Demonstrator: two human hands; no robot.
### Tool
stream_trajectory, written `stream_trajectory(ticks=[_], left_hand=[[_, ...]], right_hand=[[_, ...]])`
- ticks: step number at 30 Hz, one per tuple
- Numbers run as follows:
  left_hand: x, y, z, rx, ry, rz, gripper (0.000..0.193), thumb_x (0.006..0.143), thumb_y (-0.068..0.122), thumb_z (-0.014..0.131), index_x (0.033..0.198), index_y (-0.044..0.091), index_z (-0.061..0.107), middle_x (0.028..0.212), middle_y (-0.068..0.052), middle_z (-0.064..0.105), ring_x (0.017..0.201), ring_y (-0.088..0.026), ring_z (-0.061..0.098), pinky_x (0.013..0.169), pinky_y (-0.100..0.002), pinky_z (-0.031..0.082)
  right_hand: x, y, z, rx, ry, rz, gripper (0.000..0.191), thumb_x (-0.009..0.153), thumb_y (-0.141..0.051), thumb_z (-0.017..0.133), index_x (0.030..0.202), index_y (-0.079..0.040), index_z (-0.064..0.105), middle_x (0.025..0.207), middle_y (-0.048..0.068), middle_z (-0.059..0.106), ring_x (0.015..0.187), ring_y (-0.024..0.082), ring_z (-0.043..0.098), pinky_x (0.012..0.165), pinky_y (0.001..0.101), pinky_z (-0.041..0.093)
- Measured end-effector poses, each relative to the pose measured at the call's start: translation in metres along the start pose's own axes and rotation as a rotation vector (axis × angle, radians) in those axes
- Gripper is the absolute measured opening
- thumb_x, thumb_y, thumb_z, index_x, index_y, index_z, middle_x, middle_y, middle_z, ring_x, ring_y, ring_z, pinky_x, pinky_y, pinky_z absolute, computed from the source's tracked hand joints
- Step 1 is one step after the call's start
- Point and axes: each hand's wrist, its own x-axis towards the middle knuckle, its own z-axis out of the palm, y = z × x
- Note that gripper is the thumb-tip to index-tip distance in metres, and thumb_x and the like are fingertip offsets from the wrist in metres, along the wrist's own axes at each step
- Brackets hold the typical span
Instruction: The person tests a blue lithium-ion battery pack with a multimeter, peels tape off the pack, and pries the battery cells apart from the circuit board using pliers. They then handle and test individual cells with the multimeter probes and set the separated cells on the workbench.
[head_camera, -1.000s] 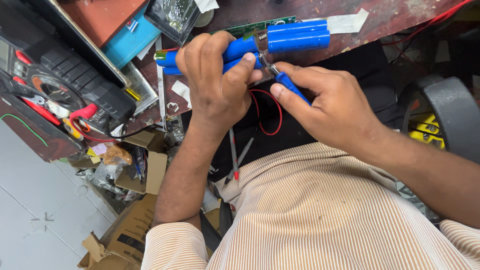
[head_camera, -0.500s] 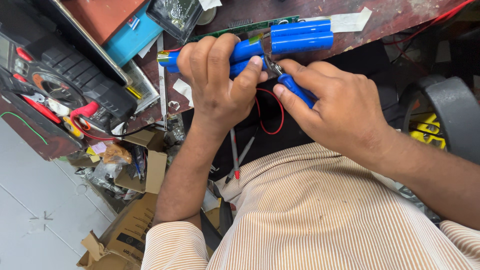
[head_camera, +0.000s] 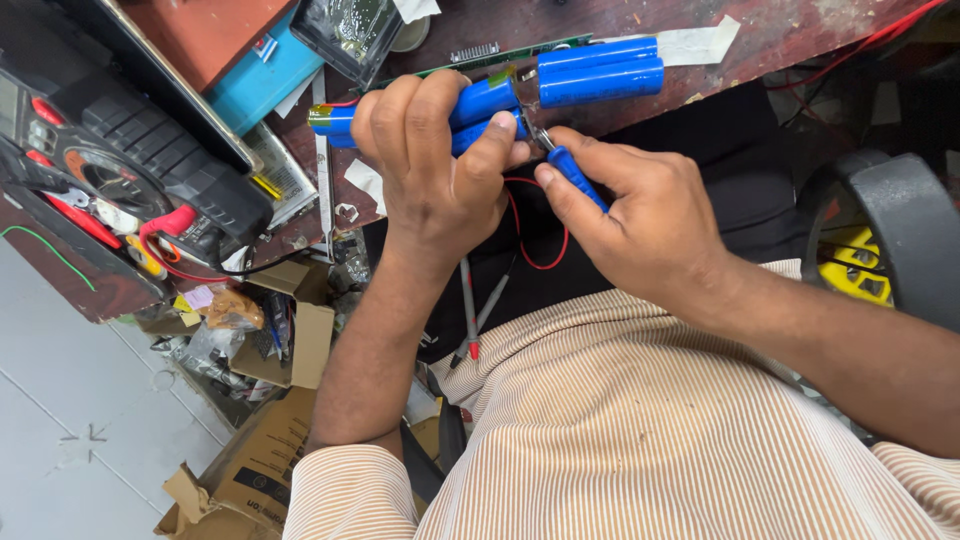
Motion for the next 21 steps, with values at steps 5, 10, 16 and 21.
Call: stream_trajectory(ticks=[5, 10, 16, 21], left_hand=[[-0.001, 0.001, 0.0, 0.037, 0.0, -0.008, 0.022, 0.113, 0.031, 0.054, 0.129, 0.019, 0.047, 0.126, -0.016, 0.056, 0.118, -0.035, 0.052, 0.102, -0.057, 0.037], [-0.001, 0.005, 0.005, 0.11, 0.021, -0.024, 0.017, 0.108, 0.029, 0.069, 0.112, 0.023, 0.054, 0.119, -0.011, 0.053, 0.115, -0.033, 0.05, 0.1, -0.052, 0.036], [0.002, 0.001, 0.001, 0.002, 0.002, -0.041, 0.021, 0.103, 0.023, 0.075, 0.113, 0.018, 0.057, 0.123, -0.011, 0.051, 0.117, -0.031, 0.05, 0.103, -0.049, 0.037], [0.008, 0.002, -0.003, 0.01, -0.038, -0.069, 0.02, 0.103, 0.022, 0.076, 0.113, 0.018, 0.06, 0.124, -0.01, 0.052, 0.118, -0.029, 0.051, 0.1, -0.046, 0.037]], right_hand=[[-0.003, -0.001, 0.01, 0.159, -0.031, 0.17, 0.034, 0.103, -0.017, 0.065, 0.133, 0.0, 0.067, 0.076, 0.005, 0.069, 0.059, 0.008, 0.057, 0.054, 0.0263, 0.047], [0.0, -0.001, 0.017, 0.573, -0.07, 0.366, 0.021, 0.11, -0.018, 0.055, 0.104, -0.002, 0.067, 0.072, -0.003, 0.059, 0.059, 0.002, 0.054, 0.052, 0.0207, 0.046], [0.003, 0.0, 0.013, 0.5, -0.095, 0.315, 0.02, 0.11, -0.018, 0.056, 0.104, -0.003, 0.068, 0.073, -0.004, 0.059, 0.06, 0.002, 0.054, 0.052, 0.0197, 0.046], [0.01, -0.002, 0.006, 0.544, -0.155, 0.439, 0.024, 0.105, -0.02, 0.058, 0.118, -0.003, 0.07, 0.075, -0.003, 0.063, 0.06, 0.002, 0.058, 0.053, 0.0196, 0.051]])
